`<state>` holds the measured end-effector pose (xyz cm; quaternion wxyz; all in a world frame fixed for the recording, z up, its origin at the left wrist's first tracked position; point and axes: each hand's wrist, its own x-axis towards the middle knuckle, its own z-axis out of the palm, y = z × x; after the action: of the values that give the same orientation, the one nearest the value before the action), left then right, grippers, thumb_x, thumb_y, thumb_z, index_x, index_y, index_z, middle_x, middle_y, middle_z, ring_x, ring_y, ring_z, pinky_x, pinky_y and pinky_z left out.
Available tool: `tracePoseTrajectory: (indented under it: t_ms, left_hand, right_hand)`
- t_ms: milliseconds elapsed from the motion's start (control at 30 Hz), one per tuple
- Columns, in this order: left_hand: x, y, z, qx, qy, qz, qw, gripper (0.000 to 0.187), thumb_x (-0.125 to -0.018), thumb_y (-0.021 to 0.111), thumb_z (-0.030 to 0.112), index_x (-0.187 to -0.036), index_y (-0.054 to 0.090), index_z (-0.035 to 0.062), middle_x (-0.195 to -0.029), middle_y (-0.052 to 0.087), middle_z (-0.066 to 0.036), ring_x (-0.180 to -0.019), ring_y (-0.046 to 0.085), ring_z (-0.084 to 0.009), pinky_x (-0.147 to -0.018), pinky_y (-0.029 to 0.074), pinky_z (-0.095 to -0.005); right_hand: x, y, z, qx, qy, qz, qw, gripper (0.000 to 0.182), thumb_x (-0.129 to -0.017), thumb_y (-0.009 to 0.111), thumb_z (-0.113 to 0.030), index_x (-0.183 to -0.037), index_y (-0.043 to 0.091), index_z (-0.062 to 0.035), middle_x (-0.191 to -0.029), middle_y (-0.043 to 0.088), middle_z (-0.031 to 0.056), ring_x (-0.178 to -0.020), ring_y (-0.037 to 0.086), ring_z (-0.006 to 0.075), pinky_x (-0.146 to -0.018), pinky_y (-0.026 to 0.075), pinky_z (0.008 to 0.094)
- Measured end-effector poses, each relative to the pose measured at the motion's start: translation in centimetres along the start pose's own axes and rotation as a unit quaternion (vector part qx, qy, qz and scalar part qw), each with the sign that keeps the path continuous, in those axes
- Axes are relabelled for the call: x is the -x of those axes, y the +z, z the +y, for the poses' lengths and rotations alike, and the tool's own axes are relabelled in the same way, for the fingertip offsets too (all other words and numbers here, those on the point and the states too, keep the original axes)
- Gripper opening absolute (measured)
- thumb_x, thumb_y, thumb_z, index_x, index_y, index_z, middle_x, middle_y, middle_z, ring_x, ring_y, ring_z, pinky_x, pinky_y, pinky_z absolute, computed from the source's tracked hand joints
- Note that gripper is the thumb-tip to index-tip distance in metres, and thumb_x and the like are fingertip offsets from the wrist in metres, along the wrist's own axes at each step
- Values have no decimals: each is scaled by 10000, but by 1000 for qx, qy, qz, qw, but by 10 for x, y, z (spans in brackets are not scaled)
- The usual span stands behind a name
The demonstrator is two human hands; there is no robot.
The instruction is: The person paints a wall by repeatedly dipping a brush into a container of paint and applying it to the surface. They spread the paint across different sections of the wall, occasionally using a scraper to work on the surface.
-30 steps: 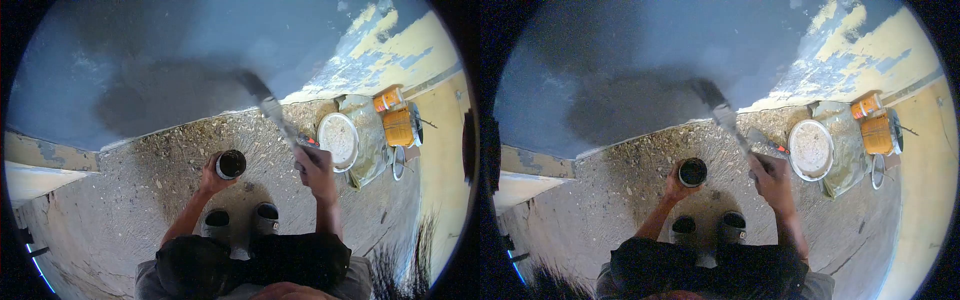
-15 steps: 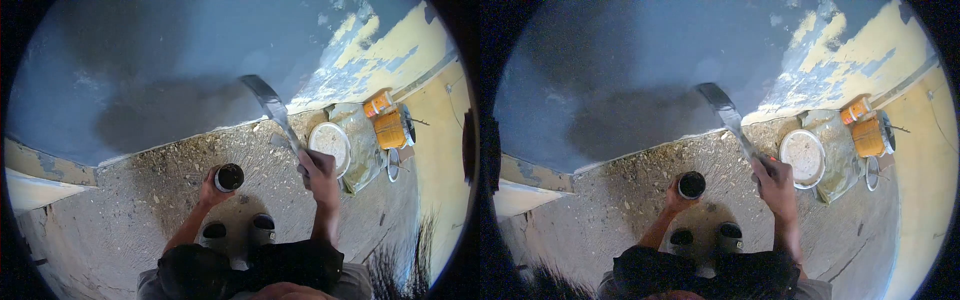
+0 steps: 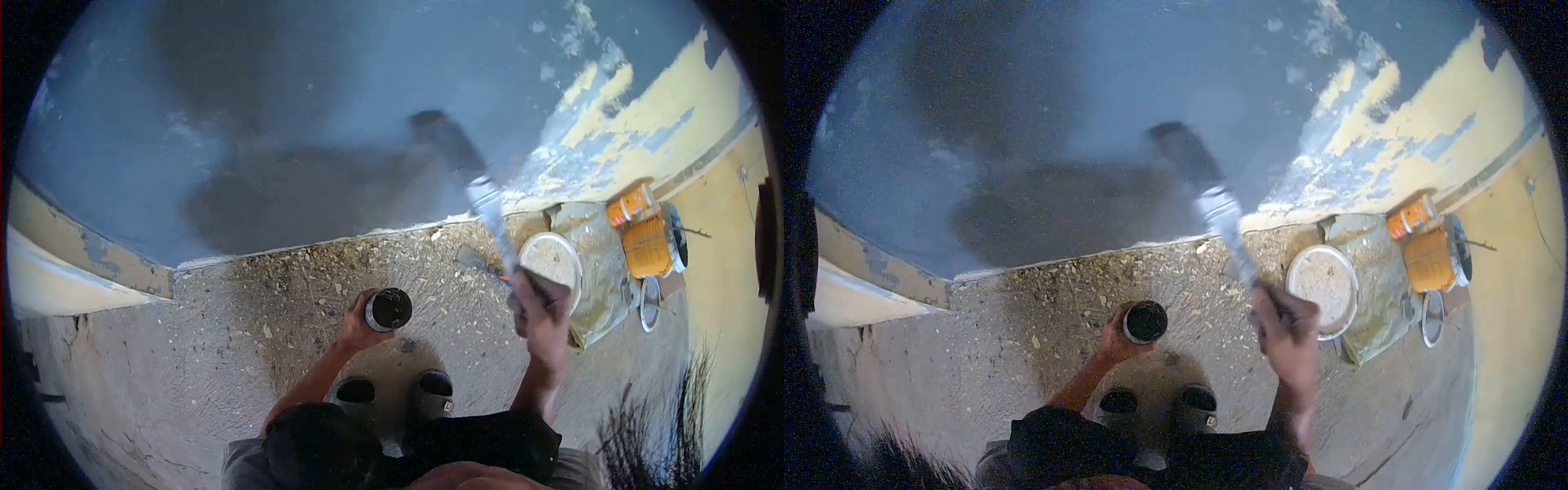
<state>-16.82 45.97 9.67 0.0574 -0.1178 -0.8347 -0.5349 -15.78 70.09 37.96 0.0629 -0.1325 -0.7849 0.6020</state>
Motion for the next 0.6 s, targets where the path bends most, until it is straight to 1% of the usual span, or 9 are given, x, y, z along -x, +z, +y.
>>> tracePoseTrajectory:
  t_ms: [67,133,233,300,333,367,433,533,600]
  left_hand:
    - [0,-1,-1,14,-7,-3,1000,903,-530,932,285,-1294,493,86,-1224,608,-149,-1117,623,-338,-944,526,-444]
    - [-2,-5,2,25,-14,-13,999,914,-519,923,249,-1303,480,93,-1226,596,-157,-1132,605,-364,-953,518,-450]
    - [1,-6,7,-13,-18,-6,1000,916,-520,923,256,-1303,480,84,-1219,600,-160,-1142,601,-356,-967,511,-438]
    - [0,-4,0,38,-33,-11,999,928,-519,927,264,-1306,476,72,-1221,600,-160,-1150,595,-350,-974,507,-432]
    - [1,-5,0,38,-31,-6,999,928,-519,927,264,-1306,476,72,-1221,600,-160,-1150,595,-350,-974,507,-432]
    - [1,-7,1,32,-21,-2,999,929,-521,928,270,-1307,475,68,-1221,600,-160,-1148,596,-350,-970,509,-433]
    - [-1,-11,5,26,-9,8,1000,931,-524,929,277,-1308,473,64,-1220,601,-160,-1146,596,-350,-966,511,-433]
    - [3,-16,2,8,0,17,1000,927,-529,931,286,-1304,475,61,-1221,602,-158,-1143,599,-347,-963,513,-438]
    - [2,-17,-8,13,26,11,1000,940,-529,933,298,-1309,467,58,-1217,604,-162,-1140,600,-352,-956,517,-441]
  right_hand:
    - [-5,10,0,15,-39,-57,998,168,-921,660,-110,-1023,706,15,-642,540,-40,-530,397,6,-440,281,207]
    - [-6,33,-17,61,-221,-86,969,168,-922,664,-92,-1032,687,33,-626,531,-18,-551,412,12,-453,320,224]
    - [-9,65,-56,85,-301,-110,944,180,-928,660,-104,-1026,665,46,-613,541,24,-549,443,27,-465,356,237]
    - [-15,94,-44,94,-315,-78,941,155,-932,646,-93,-1006,656,42,-612,563,76,-535,470,51,-473,374,245]
    - [-23,112,-21,77,-339,-50,936,151,-935,636,-91,-1007,656,40,-630,598,115,-539,534,70,-480,399,256]
    - [-26,117,4,78,-344,-52,934,151,-935,636,-91,-1007,656,40,-630,598,115,-539,534,70,-480,399,256]
    - [-21,117,44,167,-323,-75,928,168,-938,626,-90,-1019,657,53,-660,625,148,-538,591,110,-491,434,278]
    - [1,90,29,105,-344,-76,930,177,-932,620,-73,-1025,654,73,-705,657,177,-574,657,166,-513,470,292]
    - [7,78,-16,119,-333,-53,934,176,-927,623,-66,-1022,652,80,-718,662,188,-591,674,192,-516,483,307]
